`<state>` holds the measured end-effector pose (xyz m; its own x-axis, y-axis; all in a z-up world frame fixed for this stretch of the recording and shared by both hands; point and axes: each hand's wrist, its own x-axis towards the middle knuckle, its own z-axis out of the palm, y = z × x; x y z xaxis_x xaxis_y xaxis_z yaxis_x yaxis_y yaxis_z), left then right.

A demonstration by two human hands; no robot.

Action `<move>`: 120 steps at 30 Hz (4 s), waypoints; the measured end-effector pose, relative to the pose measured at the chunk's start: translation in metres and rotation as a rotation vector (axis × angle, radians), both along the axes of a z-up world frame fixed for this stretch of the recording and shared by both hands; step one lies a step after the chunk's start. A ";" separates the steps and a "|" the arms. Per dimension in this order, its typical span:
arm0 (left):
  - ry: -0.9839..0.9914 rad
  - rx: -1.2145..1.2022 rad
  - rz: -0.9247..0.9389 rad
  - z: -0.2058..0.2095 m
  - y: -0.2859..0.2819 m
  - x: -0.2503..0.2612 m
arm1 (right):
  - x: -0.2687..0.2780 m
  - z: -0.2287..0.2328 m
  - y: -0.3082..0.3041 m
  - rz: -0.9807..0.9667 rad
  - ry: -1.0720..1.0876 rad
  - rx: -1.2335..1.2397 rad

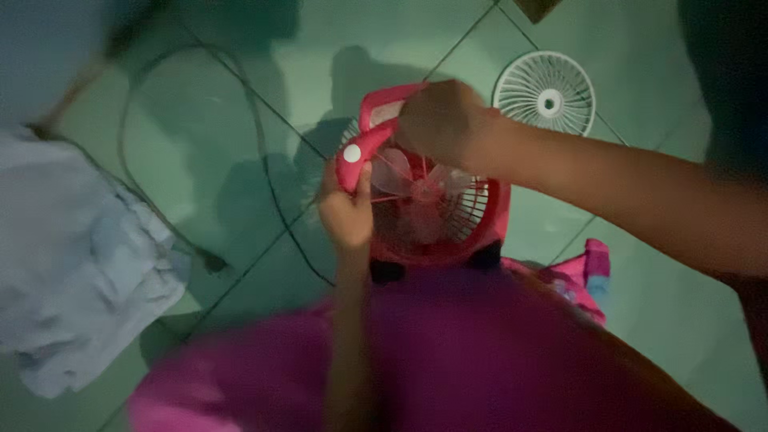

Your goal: The person reassembles a pink car-shaped electric fan on the floor. They place the fan blade onto the motor shaft, secure it with a white plastic nut using a screwdriver, then attach the front grille and tighten the central red cap.

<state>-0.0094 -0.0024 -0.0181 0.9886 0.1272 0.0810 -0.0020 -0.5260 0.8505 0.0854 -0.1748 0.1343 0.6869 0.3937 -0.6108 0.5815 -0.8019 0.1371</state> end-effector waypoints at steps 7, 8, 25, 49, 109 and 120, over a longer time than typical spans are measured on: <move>0.114 0.032 -0.014 0.006 0.005 0.008 | 0.015 -0.007 0.005 -0.252 0.147 0.053; 0.103 0.012 -0.003 0.006 0.004 0.010 | 0.016 -0.007 0.005 -0.169 0.105 0.037; 0.159 -0.009 0.023 0.010 0.003 0.004 | -0.014 -0.012 -0.004 -0.118 -0.013 0.076; 0.145 -0.043 0.032 0.018 0.002 0.002 | 0.007 -0.041 0.001 -0.436 0.133 0.278; 0.117 0.107 -0.018 0.007 0.004 0.005 | -0.010 -0.032 0.005 -0.266 -0.062 0.161; 0.050 0.089 0.062 0.001 0.005 0.004 | -0.029 -0.006 -0.007 0.036 0.014 0.288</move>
<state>-0.0055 0.0030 -0.0175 0.9820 0.1832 0.0457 0.0743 -0.5974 0.7985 0.0565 -0.1818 0.1282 0.6614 0.5763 -0.4800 0.6107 -0.7853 -0.1013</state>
